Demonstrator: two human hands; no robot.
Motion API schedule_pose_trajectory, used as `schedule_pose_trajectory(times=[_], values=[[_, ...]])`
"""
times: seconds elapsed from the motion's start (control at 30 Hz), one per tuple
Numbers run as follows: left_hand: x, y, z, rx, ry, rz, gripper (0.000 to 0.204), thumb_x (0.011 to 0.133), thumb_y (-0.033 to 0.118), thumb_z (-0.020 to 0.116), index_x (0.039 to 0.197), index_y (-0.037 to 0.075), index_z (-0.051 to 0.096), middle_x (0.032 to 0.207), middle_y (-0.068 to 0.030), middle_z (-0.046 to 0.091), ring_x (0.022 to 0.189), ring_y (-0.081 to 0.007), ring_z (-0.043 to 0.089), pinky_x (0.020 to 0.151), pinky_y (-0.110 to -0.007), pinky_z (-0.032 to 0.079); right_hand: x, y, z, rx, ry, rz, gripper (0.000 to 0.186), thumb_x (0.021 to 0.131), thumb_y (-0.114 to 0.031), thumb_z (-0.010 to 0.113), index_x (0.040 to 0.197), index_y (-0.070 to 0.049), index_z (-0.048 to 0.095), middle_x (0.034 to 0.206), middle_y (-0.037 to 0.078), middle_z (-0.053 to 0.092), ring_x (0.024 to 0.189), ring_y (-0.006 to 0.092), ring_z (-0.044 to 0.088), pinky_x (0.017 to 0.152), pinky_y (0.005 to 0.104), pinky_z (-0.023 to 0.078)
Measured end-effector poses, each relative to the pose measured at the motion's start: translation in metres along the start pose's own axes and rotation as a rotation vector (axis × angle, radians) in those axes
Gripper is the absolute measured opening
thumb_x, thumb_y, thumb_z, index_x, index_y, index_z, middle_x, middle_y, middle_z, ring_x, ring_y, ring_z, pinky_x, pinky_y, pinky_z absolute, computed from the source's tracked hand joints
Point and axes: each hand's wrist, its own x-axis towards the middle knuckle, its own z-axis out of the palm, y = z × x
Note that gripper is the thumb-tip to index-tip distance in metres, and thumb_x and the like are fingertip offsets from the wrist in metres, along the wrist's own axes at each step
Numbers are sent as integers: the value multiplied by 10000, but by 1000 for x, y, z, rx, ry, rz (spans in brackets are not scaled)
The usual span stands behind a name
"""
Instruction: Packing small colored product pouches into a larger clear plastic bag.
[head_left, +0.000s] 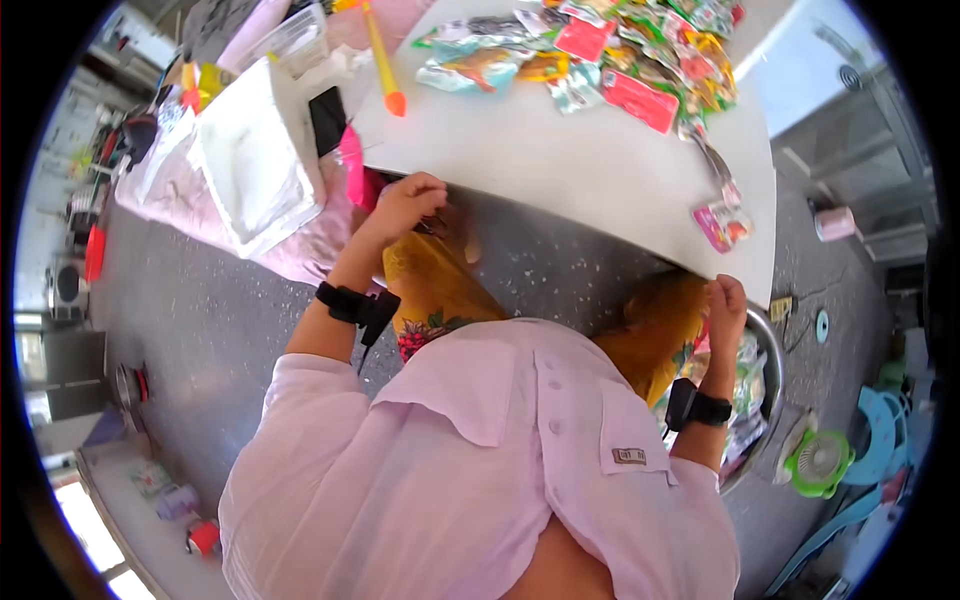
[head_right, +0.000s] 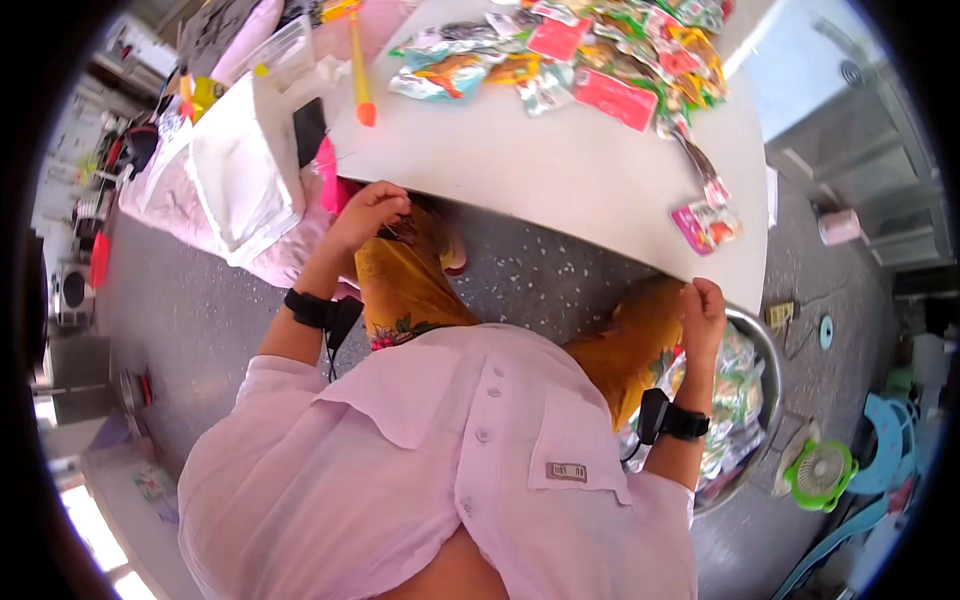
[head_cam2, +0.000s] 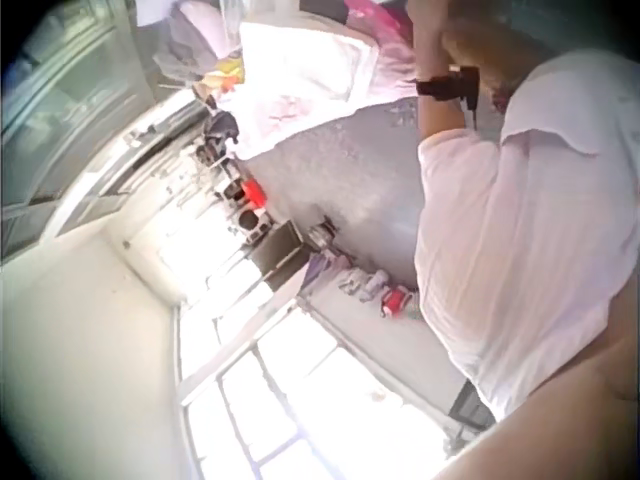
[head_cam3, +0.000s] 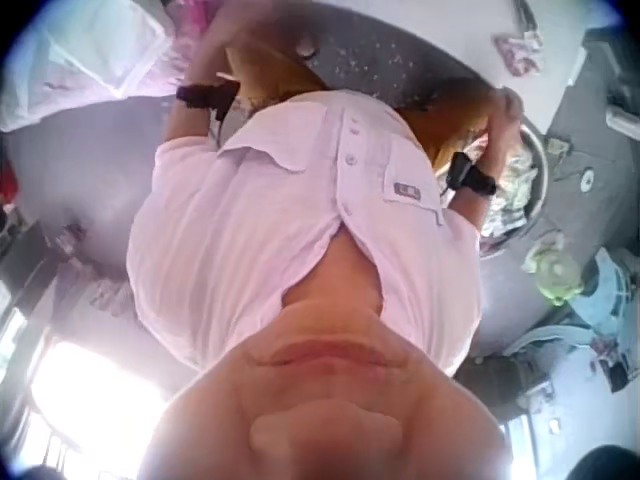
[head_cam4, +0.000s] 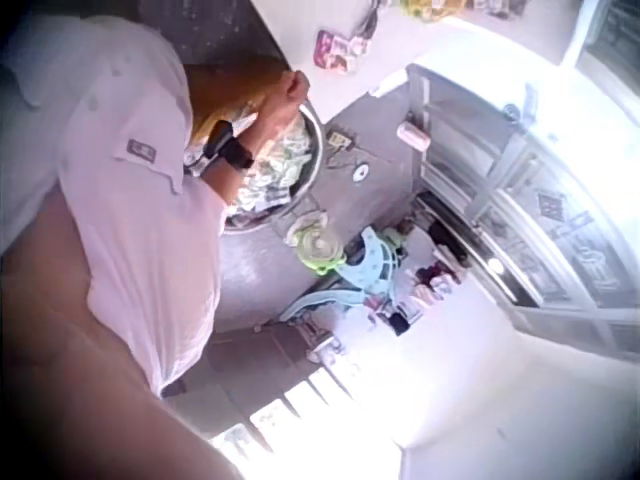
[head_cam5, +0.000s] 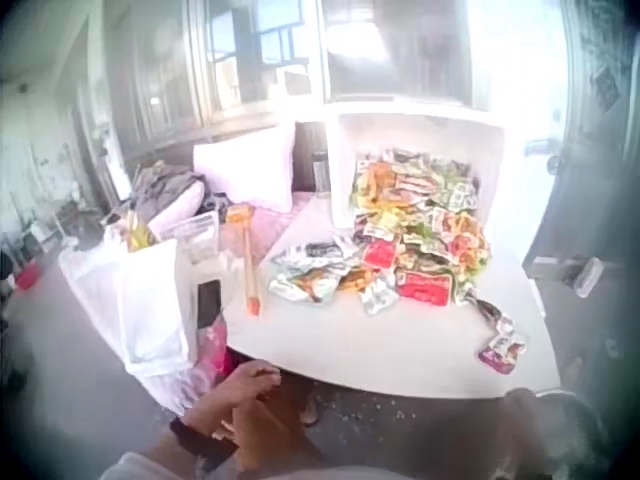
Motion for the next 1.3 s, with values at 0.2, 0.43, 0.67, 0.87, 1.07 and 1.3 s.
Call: schedule_pose_trajectory(times=[0.2,0.43,0.67,0.87,1.07,1.3], values=[[-23,-20,-93,403,676,218,196,696,133,515,838,-2,510,745,-88,536,681,-163,511,615,-255,412,19,-17,49,-67,-145,-180,155,721,-68,499,857,6,482,700,29,496,645,88,480,598,191,383],[-52,-55,-191,1192,1160,135,332,640,183,509,919,4,498,912,-180,500,849,-311,466,766,-357,359,24,-4,64,59,-234,-220,113,732,-10,469,843,12,477,727,49,495,672,97,480,608,195,401],[-63,-42,-199,975,749,-215,276,668,233,473,860,39,511,835,-157,530,792,-306,489,696,-361,381,21,-12,80,8,-269,-240,112,738,-23,460,842,16,474,718,47,499,683,98,479,618,202,392],[-68,-19,-188,1022,707,-170,230,686,237,468,701,9,496,681,-159,521,667,-301,494,587,-370,376,15,-28,87,17,-301,-274,110,730,-24,469,832,14,476,706,51,505,671,106,486,611,204,393],[-62,14,-140,643,756,46,238,696,210,522,604,-1,463,511,-79,451,489,-136,417,475,-277,347,16,-41,97,38,-312,-237,105,720,-28,487,818,7,481,701,45,504,660,98,482,596,200,390],[-27,29,-27,149,375,279,220,683,98,566,534,54,410,502,40,400,489,-33,357,434,-189,310,8,-86,146,65,-539,-470,108,711,-51,511,813,-24,486,706,33,491,649,84,463,580,194,384]])
